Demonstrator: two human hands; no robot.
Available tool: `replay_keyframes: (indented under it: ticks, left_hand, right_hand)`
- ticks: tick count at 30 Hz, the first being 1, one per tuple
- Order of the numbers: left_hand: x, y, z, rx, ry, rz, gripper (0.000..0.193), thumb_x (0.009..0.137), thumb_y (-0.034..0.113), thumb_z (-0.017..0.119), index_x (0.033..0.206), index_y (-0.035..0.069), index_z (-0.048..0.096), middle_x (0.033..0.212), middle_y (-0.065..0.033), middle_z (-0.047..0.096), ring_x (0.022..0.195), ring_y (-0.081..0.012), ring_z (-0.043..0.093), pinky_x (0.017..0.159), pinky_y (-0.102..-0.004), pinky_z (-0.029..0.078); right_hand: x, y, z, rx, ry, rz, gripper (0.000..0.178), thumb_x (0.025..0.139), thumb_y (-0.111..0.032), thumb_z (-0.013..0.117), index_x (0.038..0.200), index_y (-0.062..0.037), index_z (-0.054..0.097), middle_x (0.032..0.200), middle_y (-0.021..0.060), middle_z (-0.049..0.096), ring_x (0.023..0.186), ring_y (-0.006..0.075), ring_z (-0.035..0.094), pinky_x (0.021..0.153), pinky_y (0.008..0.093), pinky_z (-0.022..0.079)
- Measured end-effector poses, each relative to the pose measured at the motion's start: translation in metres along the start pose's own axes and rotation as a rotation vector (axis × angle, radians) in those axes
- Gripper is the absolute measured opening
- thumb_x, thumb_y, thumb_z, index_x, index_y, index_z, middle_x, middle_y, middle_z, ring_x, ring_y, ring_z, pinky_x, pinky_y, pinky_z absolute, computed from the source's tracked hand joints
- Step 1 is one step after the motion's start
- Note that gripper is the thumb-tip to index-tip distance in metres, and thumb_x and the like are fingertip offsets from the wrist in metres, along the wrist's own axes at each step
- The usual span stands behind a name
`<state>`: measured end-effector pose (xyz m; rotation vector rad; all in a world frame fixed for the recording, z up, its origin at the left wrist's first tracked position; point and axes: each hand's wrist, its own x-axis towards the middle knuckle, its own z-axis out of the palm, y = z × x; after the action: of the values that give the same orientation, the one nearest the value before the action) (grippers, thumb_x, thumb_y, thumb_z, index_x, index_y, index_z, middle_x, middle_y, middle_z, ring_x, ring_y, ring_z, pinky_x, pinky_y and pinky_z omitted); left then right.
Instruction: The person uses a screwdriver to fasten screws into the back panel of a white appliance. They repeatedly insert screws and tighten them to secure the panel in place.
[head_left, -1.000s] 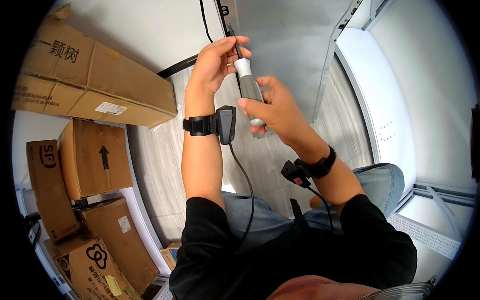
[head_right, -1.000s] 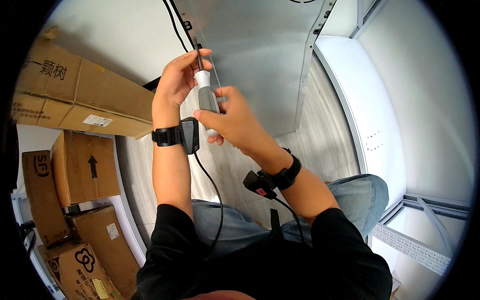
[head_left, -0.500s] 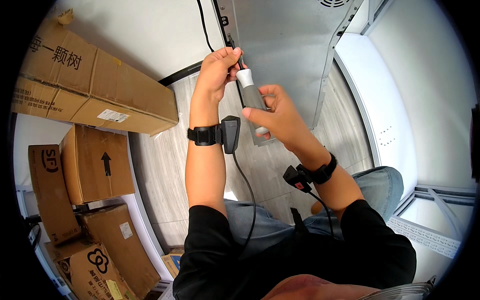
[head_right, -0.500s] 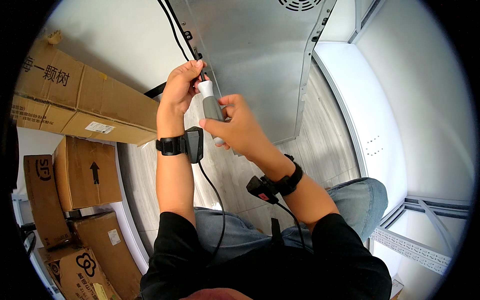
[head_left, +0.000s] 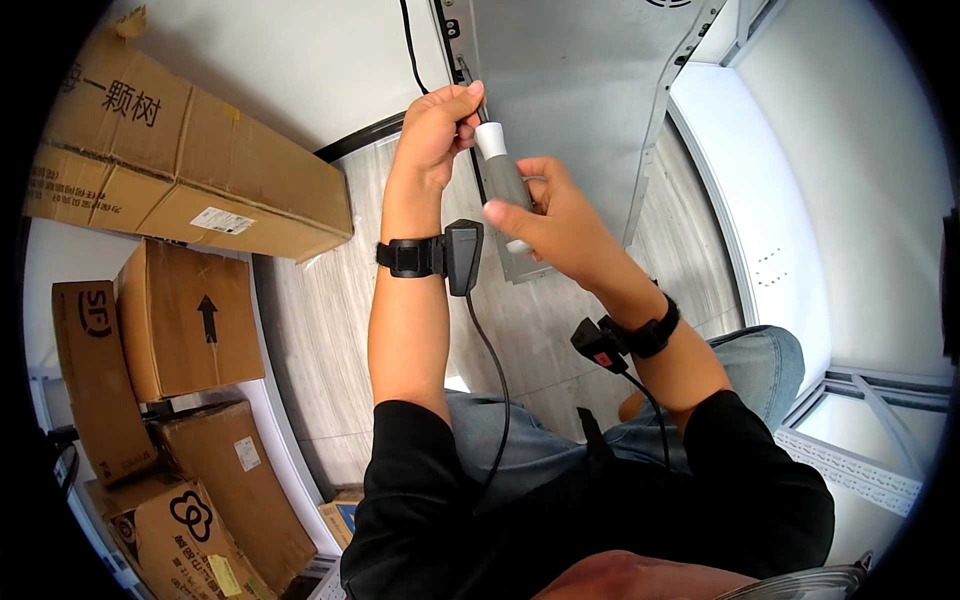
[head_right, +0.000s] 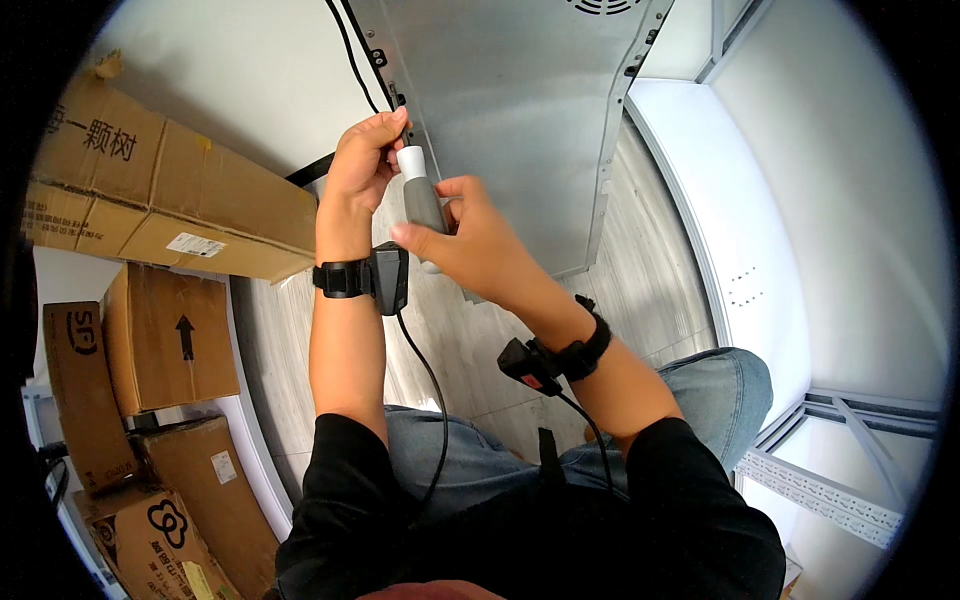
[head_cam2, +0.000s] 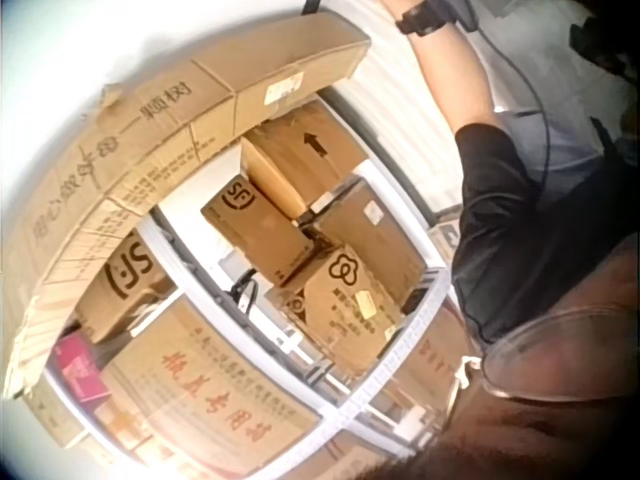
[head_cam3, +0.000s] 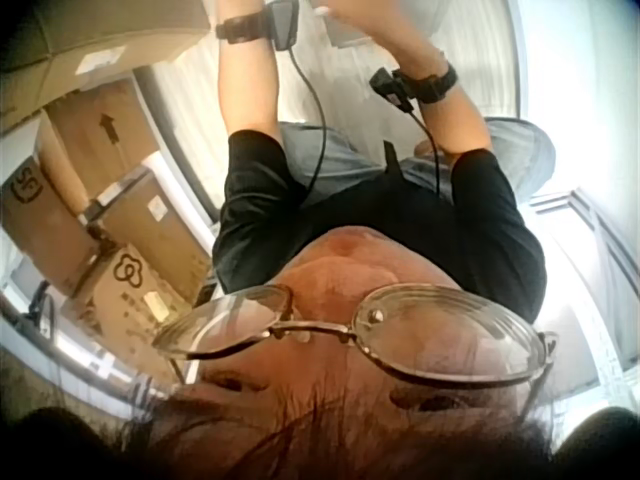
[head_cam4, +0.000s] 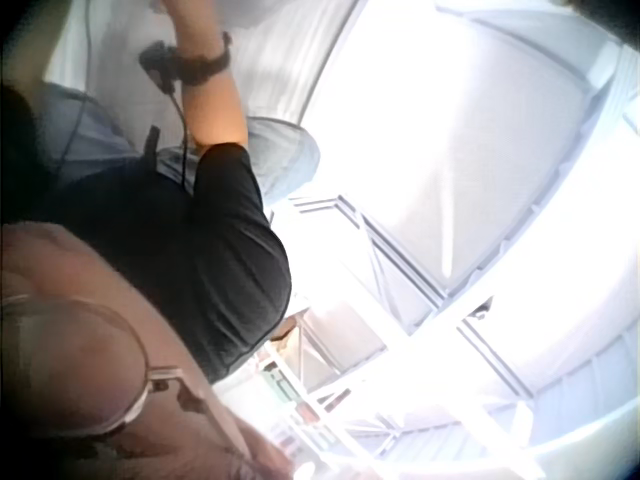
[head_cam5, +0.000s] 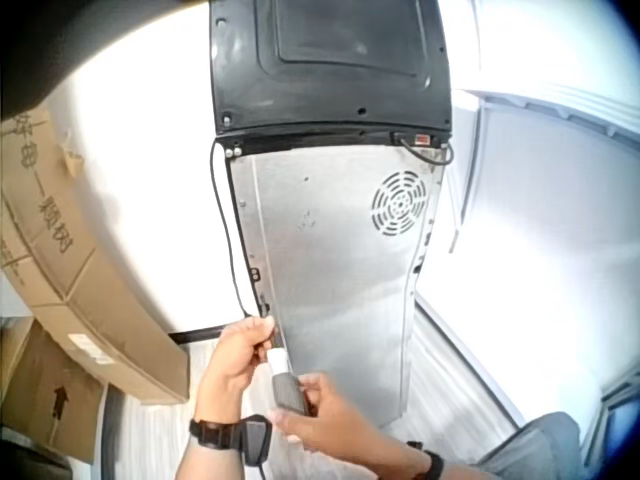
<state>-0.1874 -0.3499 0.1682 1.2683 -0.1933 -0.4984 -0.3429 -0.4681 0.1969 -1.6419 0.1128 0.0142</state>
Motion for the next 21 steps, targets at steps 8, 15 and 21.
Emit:
replay_keyframes:
  ticks: [8,15,21]
  left_hand:
    - [-0.01,0.011,0.004,-0.12,-0.128,-0.003,0.023,0.092,0.019,0.053,0.107,0.002,0.059,0.083,-0.0075,0.067,0.069,-0.0107,0.059,0.062,-0.0231,0.047]
    - [-0.002,0.002,0.006,-0.13,-0.027,0.054,0.019,0.089,0.021,0.059,0.094,0.002,0.062,0.071,-0.005,0.064,0.057,-0.0094,0.053,0.057,-0.0213,0.043]
    - [0.0,-0.001,0.015,-0.098,0.072,0.068,0.018,0.087,0.022,0.063,0.088,0.004,0.061,0.062,0.0012,0.053,0.055,-0.0071,0.048,0.054,-0.0204,0.038]
  right_hand:
    - [0.007,-0.003,-0.01,0.556,-0.232,0.15,0.036,0.092,-0.031,0.047,0.104,0.0022,0.048,0.079,0.0094,0.059,0.058,0.0149,0.057,0.049,0.025,0.044]
    - [0.004,-0.01,-0.012,0.197,-0.222,0.152,0.039,0.089,-0.029,0.053,0.112,0.0024,0.048,0.08,0.0086,0.058,0.057,0.0131,0.055,0.05,0.0245,0.045]
    - [0.001,-0.008,-0.005,0.248,-0.076,0.124,0.042,0.087,-0.032,0.058,0.113,-0.0005,0.047,0.075,0.0043,0.055,0.054,0.0093,0.052,0.047,0.0221,0.042]
